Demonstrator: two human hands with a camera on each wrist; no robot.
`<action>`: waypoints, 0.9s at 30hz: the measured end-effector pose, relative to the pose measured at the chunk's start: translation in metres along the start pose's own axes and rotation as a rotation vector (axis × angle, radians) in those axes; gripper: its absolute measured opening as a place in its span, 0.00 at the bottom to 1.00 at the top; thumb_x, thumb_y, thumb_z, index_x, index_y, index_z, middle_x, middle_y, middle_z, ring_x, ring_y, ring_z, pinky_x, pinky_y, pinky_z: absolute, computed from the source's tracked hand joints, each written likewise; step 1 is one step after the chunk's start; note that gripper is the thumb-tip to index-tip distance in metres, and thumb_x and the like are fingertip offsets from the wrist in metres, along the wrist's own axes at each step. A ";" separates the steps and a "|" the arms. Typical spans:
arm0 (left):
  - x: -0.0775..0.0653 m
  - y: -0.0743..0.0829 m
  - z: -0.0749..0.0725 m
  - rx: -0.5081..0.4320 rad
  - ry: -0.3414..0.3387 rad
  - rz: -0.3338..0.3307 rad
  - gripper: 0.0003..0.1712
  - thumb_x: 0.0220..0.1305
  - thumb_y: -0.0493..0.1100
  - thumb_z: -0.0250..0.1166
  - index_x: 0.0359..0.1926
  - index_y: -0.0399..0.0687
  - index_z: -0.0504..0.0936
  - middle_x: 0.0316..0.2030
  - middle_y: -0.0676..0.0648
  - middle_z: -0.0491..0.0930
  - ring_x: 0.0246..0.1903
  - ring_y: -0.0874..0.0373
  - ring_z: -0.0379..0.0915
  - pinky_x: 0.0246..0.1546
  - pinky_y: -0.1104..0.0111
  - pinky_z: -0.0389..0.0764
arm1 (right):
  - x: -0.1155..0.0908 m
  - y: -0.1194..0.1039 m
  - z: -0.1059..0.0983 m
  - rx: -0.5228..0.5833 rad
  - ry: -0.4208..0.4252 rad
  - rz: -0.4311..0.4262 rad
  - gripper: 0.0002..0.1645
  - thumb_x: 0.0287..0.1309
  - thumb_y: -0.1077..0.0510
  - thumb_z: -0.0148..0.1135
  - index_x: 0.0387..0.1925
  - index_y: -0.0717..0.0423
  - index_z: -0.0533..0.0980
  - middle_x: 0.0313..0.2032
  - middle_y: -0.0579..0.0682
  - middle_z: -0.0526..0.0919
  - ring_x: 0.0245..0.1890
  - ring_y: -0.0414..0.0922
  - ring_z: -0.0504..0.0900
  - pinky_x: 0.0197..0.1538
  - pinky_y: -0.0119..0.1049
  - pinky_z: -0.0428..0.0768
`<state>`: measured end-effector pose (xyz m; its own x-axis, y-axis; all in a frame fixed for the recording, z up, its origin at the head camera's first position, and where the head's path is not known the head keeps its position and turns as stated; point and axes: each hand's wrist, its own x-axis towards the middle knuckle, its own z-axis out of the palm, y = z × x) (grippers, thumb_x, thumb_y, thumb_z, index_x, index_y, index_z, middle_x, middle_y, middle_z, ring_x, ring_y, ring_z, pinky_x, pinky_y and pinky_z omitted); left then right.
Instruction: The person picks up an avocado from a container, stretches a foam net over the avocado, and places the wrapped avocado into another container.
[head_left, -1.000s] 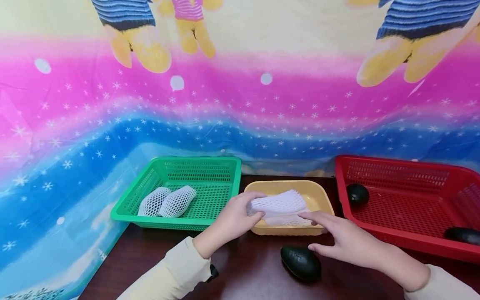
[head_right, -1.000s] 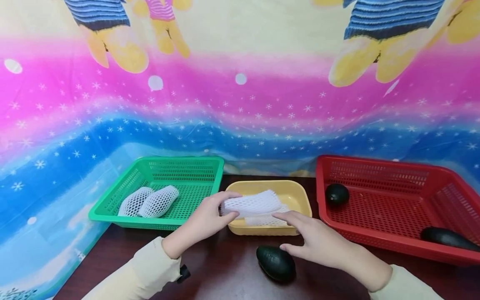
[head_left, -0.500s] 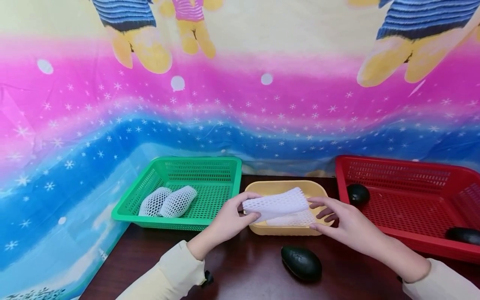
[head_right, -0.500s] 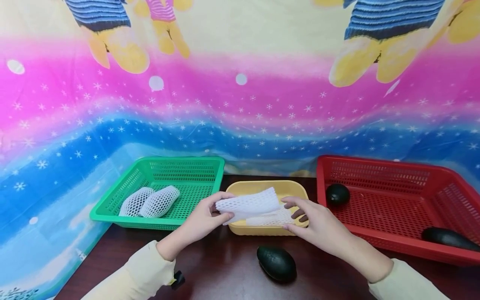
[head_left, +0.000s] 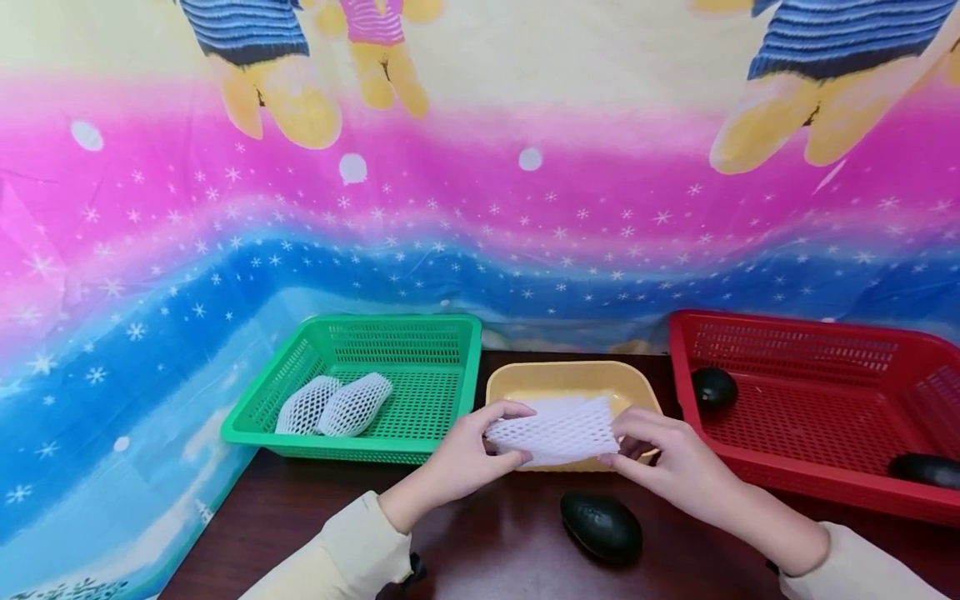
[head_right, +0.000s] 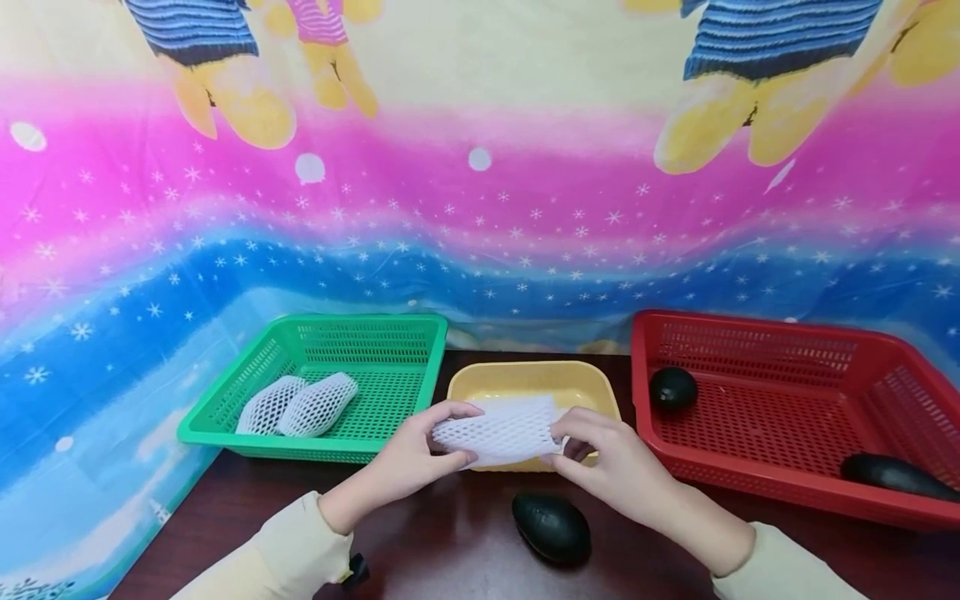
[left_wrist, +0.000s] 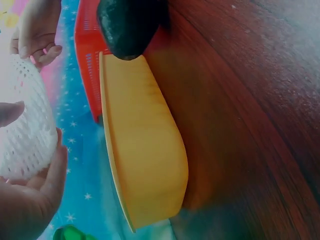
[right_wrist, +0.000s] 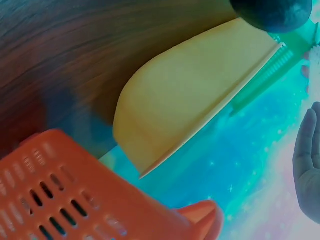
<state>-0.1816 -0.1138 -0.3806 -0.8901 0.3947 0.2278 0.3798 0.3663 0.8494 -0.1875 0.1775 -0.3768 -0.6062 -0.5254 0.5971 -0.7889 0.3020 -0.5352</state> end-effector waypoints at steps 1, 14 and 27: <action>0.000 0.000 0.000 0.030 0.005 0.001 0.25 0.62 0.42 0.74 0.60 0.56 0.81 0.56 0.53 0.81 0.48 0.59 0.77 0.45 0.67 0.81 | 0.000 0.000 0.001 0.003 0.002 -0.013 0.23 0.47 0.72 0.78 0.38 0.44 0.80 0.37 0.40 0.80 0.30 0.34 0.82 0.30 0.28 0.82; 0.001 0.012 0.008 0.107 -0.168 0.011 0.30 0.58 0.53 0.78 0.62 0.61 0.80 0.49 0.61 0.83 0.49 0.66 0.77 0.52 0.66 0.76 | -0.002 -0.008 0.015 0.013 0.013 -0.196 0.06 0.64 0.55 0.71 0.42 0.47 0.82 0.40 0.44 0.80 0.36 0.37 0.79 0.35 0.23 0.80; 0.000 0.019 0.011 0.030 -0.143 -0.013 0.25 0.62 0.51 0.75 0.59 0.55 0.82 0.49 0.58 0.83 0.46 0.63 0.80 0.46 0.69 0.80 | 0.000 -0.013 0.018 -0.019 0.027 -0.255 0.07 0.66 0.49 0.69 0.37 0.46 0.83 0.38 0.41 0.81 0.32 0.34 0.78 0.33 0.22 0.78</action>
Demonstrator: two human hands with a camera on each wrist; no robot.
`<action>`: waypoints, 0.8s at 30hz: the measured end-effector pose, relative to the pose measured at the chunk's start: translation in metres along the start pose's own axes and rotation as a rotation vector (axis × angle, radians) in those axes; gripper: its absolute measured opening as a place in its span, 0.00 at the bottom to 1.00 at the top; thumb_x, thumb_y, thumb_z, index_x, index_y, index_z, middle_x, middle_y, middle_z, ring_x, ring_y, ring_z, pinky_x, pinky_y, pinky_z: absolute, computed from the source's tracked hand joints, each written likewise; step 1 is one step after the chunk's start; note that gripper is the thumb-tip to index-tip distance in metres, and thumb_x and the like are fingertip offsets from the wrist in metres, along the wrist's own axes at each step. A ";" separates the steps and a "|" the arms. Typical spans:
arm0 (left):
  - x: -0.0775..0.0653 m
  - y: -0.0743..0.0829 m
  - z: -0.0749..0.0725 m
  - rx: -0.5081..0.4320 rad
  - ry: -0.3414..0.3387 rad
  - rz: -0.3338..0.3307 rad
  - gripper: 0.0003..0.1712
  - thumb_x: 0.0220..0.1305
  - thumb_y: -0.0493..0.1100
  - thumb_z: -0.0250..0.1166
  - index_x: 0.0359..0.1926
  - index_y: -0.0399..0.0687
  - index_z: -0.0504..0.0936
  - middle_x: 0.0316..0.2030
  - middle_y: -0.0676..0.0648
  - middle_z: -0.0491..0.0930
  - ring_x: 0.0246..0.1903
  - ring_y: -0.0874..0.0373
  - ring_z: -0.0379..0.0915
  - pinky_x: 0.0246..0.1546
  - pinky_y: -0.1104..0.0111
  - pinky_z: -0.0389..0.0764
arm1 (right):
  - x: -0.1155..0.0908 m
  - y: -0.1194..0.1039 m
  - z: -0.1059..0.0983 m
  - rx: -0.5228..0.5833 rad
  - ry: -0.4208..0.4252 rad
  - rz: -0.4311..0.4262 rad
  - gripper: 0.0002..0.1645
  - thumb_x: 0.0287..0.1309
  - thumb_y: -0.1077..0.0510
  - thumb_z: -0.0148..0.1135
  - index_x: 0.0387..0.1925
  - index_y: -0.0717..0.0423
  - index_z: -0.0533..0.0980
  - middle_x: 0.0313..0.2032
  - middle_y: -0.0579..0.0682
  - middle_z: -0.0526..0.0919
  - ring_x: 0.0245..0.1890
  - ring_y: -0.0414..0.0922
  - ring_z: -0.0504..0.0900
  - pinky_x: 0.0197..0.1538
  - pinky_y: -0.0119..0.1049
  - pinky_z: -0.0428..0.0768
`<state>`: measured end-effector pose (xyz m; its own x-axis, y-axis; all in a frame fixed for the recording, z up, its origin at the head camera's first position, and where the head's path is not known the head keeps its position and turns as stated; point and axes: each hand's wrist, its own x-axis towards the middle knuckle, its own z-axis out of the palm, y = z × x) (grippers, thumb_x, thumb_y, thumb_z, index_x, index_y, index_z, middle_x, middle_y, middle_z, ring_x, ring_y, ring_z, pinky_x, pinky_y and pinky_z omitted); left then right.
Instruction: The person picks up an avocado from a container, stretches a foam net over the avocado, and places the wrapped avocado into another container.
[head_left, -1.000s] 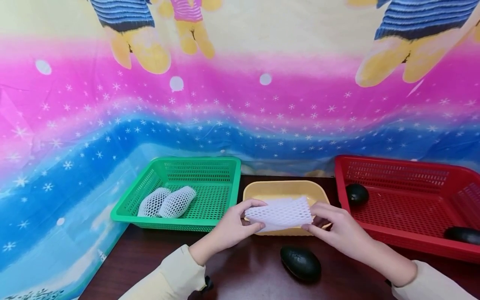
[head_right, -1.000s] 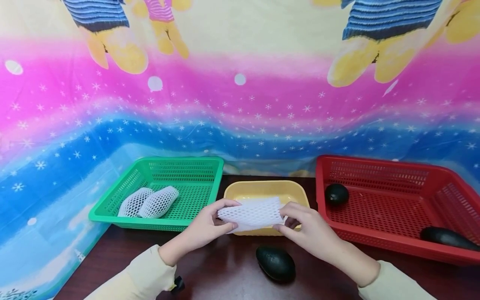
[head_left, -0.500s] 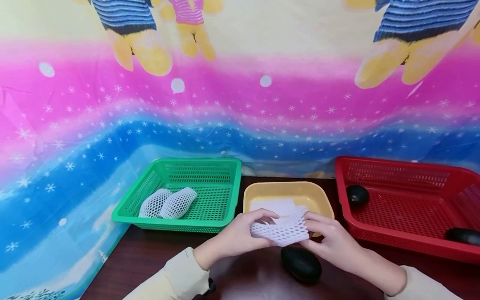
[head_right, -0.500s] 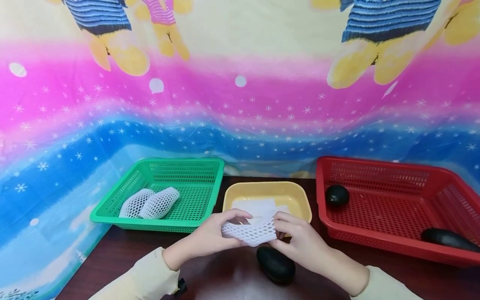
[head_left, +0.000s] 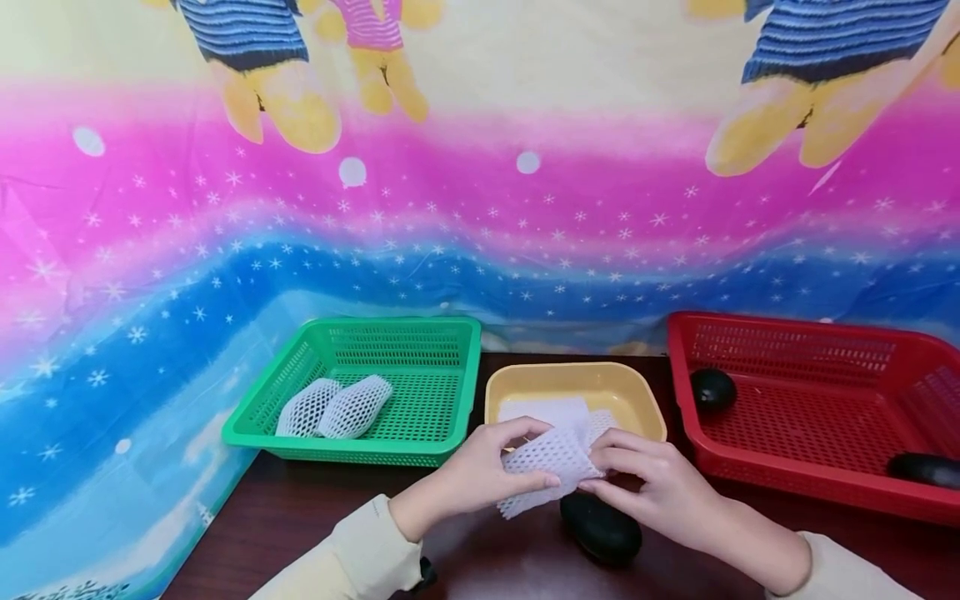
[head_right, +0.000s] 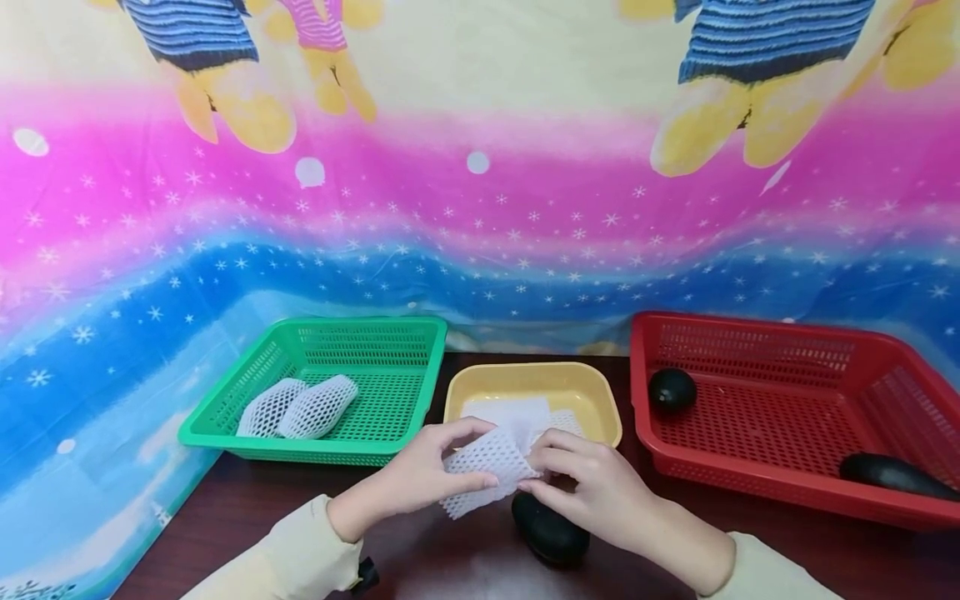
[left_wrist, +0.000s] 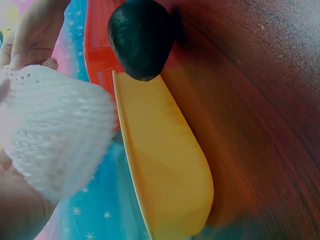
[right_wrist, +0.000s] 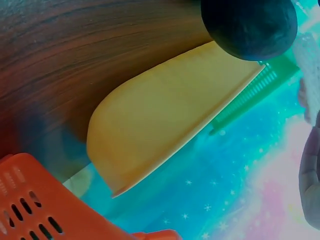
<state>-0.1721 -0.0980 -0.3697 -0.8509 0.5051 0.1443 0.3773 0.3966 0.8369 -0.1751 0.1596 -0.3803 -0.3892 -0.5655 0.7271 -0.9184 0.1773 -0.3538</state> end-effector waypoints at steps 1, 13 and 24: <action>0.000 0.000 0.000 -0.005 0.033 0.014 0.22 0.62 0.50 0.75 0.56 0.54 0.84 0.47 0.57 0.84 0.45 0.64 0.81 0.45 0.69 0.81 | 0.000 0.000 0.000 -0.002 -0.001 0.001 0.06 0.66 0.49 0.70 0.37 0.45 0.83 0.37 0.40 0.81 0.32 0.33 0.77 0.32 0.21 0.77; -0.001 -0.001 -0.008 -0.138 0.230 0.003 0.07 0.64 0.41 0.73 0.40 0.45 0.86 0.37 0.50 0.84 0.31 0.61 0.81 0.32 0.70 0.81 | -0.005 0.004 -0.007 -0.007 -0.014 0.045 0.19 0.51 0.67 0.77 0.31 0.39 0.79 0.31 0.34 0.78 0.28 0.32 0.74 0.30 0.21 0.73; -0.004 0.004 -0.009 -0.124 0.253 -0.015 0.06 0.67 0.38 0.70 0.42 0.44 0.83 0.38 0.48 0.83 0.29 0.61 0.80 0.29 0.71 0.81 | -0.007 0.006 -0.016 -0.054 0.000 0.091 0.28 0.44 0.71 0.78 0.31 0.33 0.78 0.31 0.30 0.76 0.26 0.31 0.72 0.28 0.20 0.71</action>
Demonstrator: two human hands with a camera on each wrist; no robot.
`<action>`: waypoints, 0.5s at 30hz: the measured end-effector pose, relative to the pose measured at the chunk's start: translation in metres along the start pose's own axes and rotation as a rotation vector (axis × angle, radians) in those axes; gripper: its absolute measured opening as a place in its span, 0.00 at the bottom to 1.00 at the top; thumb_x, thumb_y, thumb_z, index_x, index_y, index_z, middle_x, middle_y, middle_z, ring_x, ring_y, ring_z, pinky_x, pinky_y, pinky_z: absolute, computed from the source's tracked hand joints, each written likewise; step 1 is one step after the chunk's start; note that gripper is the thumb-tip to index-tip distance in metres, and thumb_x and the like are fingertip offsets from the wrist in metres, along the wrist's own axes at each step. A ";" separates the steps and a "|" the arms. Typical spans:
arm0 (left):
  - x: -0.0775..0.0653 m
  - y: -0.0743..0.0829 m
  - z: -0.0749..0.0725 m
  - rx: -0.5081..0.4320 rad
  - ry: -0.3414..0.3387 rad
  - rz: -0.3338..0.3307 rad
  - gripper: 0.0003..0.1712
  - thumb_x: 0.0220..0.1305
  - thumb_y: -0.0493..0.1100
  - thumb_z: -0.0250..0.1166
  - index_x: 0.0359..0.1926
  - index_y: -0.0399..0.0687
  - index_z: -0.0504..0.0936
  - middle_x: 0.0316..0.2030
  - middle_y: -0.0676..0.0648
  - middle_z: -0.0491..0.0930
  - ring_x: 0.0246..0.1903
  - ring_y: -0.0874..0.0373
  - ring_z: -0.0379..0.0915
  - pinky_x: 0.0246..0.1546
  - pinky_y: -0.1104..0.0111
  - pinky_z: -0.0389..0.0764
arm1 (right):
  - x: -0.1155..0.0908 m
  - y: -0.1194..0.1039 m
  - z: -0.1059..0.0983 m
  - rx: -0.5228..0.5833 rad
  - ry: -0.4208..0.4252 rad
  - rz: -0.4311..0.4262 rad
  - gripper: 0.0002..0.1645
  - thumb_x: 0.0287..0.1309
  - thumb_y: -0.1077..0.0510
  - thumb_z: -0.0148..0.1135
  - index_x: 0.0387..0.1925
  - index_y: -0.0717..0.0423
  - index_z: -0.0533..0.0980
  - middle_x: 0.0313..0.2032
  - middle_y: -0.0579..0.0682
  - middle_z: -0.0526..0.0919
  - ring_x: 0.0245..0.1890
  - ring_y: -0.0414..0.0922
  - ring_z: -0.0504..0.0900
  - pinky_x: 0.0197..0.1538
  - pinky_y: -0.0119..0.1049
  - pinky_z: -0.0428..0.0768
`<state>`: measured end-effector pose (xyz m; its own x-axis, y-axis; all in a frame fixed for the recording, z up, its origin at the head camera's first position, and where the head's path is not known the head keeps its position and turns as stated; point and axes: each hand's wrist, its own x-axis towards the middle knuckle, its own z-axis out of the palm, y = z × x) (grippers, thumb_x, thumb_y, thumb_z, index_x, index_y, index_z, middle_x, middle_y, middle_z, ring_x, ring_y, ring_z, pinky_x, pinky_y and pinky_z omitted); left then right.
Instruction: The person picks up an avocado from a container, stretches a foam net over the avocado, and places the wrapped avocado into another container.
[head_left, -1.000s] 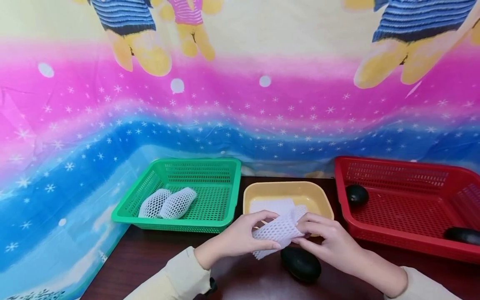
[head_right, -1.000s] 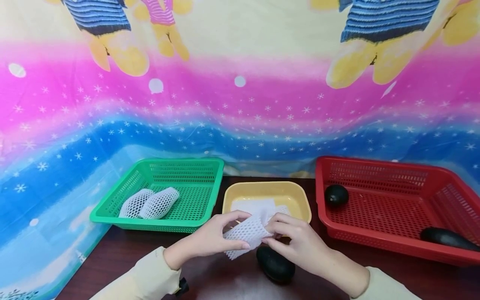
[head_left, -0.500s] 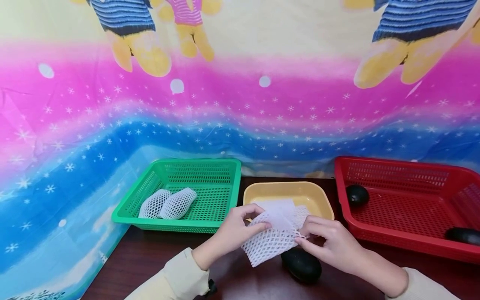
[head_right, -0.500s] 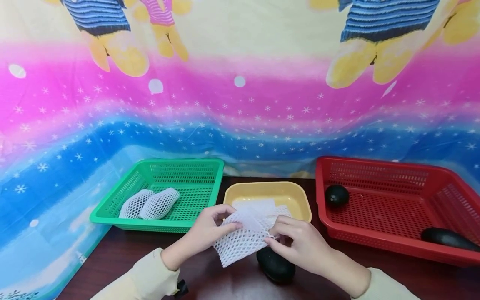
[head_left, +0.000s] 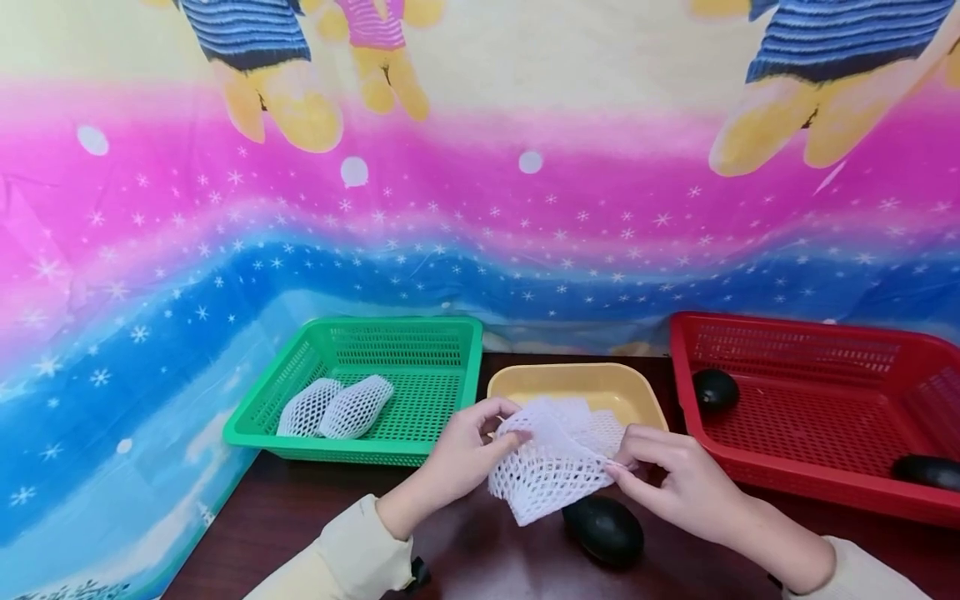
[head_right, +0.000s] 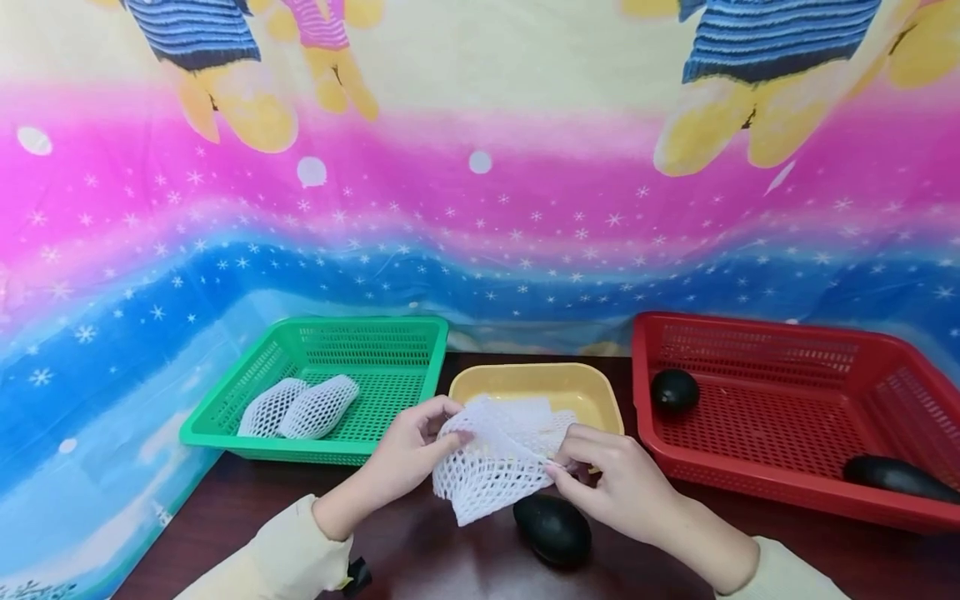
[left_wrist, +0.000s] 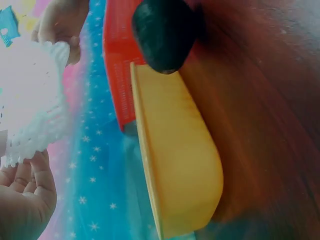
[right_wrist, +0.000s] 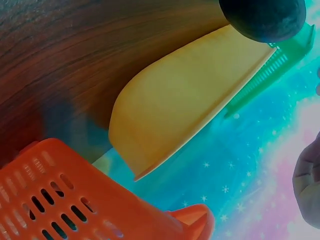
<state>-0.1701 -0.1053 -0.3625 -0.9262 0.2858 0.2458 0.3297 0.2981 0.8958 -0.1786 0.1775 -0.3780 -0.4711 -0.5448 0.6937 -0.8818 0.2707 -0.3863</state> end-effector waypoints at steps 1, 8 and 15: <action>-0.001 0.000 0.001 0.010 -0.004 0.010 0.06 0.66 0.38 0.71 0.42 0.44 0.83 0.37 0.49 0.83 0.28 0.61 0.79 0.29 0.71 0.81 | 0.000 0.000 0.000 -0.007 -0.002 0.008 0.27 0.44 0.70 0.78 0.32 0.33 0.79 0.31 0.30 0.76 0.26 0.31 0.73 0.29 0.20 0.72; -0.006 0.002 0.010 0.078 -0.030 0.081 0.08 0.65 0.40 0.73 0.42 0.48 0.81 0.40 0.51 0.83 0.32 0.62 0.80 0.32 0.70 0.84 | 0.006 -0.010 -0.003 0.145 -0.178 0.246 0.24 0.57 0.58 0.76 0.56 0.45 0.82 0.18 0.31 0.72 0.16 0.29 0.69 0.19 0.27 0.71; -0.008 0.004 0.014 -0.028 -0.175 0.057 0.19 0.62 0.42 0.76 0.51 0.51 0.79 0.48 0.53 0.81 0.48 0.63 0.80 0.45 0.68 0.83 | 0.016 -0.018 0.006 0.298 -0.187 0.194 0.15 0.60 0.67 0.71 0.47 0.48 0.83 0.34 0.41 0.86 0.24 0.35 0.80 0.26 0.34 0.80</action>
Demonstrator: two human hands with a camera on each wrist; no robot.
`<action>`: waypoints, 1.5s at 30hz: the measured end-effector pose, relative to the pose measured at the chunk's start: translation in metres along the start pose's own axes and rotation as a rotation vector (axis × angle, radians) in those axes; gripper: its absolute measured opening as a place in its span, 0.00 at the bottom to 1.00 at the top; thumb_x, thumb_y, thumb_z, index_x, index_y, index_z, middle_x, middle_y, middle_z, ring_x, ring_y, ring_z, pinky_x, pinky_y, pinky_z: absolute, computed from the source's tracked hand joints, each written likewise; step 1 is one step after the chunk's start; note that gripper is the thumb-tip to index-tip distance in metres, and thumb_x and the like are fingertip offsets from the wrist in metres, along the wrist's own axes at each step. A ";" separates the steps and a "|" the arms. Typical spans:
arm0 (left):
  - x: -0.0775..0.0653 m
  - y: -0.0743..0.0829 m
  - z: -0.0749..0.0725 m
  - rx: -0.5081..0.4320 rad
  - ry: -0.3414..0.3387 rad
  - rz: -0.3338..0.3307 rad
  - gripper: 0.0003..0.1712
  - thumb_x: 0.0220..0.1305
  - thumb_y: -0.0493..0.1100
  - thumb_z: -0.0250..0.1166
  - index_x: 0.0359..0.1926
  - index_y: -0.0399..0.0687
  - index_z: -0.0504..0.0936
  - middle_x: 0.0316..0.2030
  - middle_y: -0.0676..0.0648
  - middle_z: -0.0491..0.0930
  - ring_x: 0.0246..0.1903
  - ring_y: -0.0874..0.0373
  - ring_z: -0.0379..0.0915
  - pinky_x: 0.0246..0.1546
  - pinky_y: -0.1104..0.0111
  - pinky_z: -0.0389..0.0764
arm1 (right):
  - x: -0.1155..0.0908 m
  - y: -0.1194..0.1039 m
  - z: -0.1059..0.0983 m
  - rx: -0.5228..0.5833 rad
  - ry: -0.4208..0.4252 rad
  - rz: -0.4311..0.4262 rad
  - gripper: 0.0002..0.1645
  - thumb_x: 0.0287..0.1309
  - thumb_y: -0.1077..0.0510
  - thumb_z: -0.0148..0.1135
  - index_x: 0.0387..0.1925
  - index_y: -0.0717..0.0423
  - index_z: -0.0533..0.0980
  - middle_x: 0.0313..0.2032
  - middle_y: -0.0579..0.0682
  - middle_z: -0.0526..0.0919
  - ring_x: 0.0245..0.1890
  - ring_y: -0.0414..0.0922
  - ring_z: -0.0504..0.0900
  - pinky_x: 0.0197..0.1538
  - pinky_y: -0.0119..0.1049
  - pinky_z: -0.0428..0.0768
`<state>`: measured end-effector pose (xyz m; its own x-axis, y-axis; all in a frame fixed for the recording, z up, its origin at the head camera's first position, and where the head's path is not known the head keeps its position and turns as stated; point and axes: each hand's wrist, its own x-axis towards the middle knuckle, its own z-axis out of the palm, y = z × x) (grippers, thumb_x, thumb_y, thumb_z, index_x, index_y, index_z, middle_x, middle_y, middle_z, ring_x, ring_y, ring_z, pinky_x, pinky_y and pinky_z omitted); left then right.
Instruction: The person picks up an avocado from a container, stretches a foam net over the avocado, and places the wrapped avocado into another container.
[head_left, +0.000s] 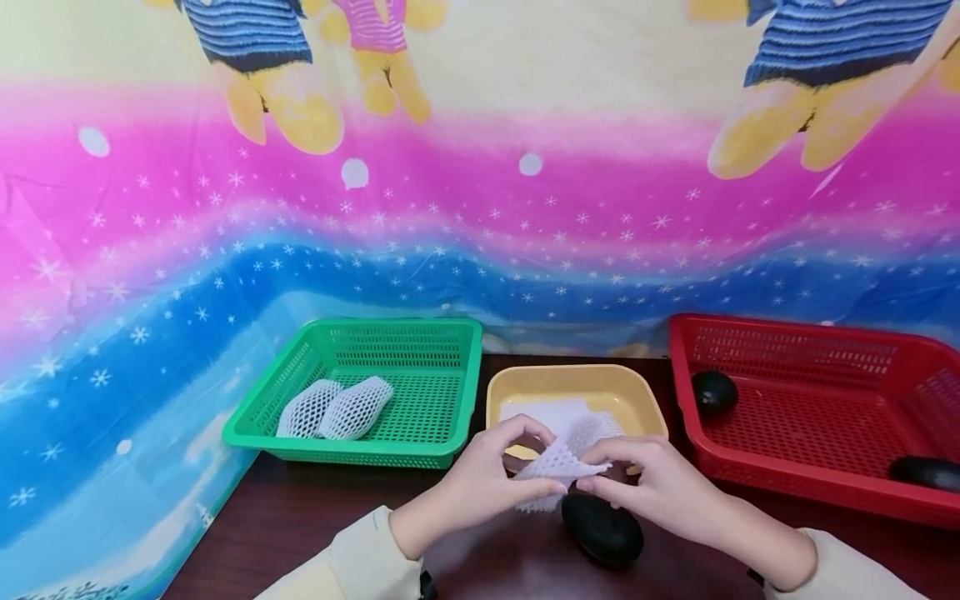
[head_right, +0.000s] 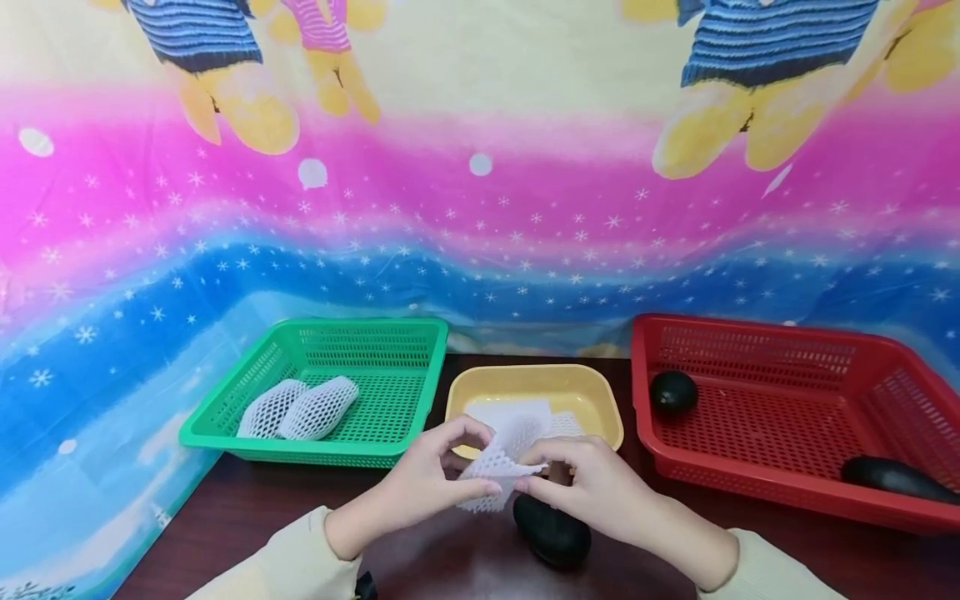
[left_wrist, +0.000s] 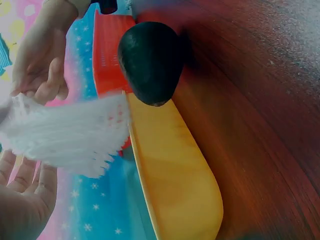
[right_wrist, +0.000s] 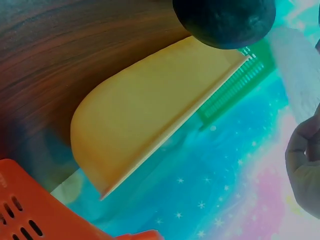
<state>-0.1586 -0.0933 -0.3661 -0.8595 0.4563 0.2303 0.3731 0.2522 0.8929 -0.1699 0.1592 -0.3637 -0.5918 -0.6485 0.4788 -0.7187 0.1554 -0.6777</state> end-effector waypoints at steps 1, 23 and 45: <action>0.000 0.000 0.000 -0.020 -0.023 -0.007 0.21 0.62 0.42 0.76 0.54 0.52 0.78 0.50 0.53 0.81 0.49 0.63 0.80 0.47 0.68 0.83 | 0.000 0.000 0.001 -0.028 0.017 -0.020 0.15 0.59 0.67 0.72 0.44 0.46 0.84 0.35 0.40 0.86 0.26 0.35 0.80 0.27 0.33 0.81; -0.001 -0.006 -0.018 0.113 0.188 0.067 0.08 0.59 0.36 0.77 0.37 0.45 0.86 0.31 0.55 0.77 0.32 0.62 0.72 0.35 0.69 0.83 | -0.016 0.011 -0.009 -0.221 0.145 -0.107 0.27 0.53 0.68 0.75 0.19 0.40 0.67 0.18 0.36 0.62 0.21 0.30 0.63 0.23 0.26 0.65; -0.001 -0.006 -0.004 0.080 -0.192 -0.020 0.55 0.51 0.45 0.83 0.75 0.65 0.61 0.62 0.59 0.74 0.57 0.65 0.73 0.59 0.67 0.74 | -0.007 -0.003 -0.008 -0.085 0.004 -0.120 0.24 0.56 0.69 0.73 0.53 0.48 0.84 0.48 0.43 0.87 0.48 0.39 0.83 0.49 0.29 0.82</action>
<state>-0.1612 -0.0986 -0.3705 -0.7874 0.6031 0.1278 0.3895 0.3260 0.8614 -0.1666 0.1697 -0.3607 -0.5013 -0.6633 0.5556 -0.8125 0.1400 -0.5660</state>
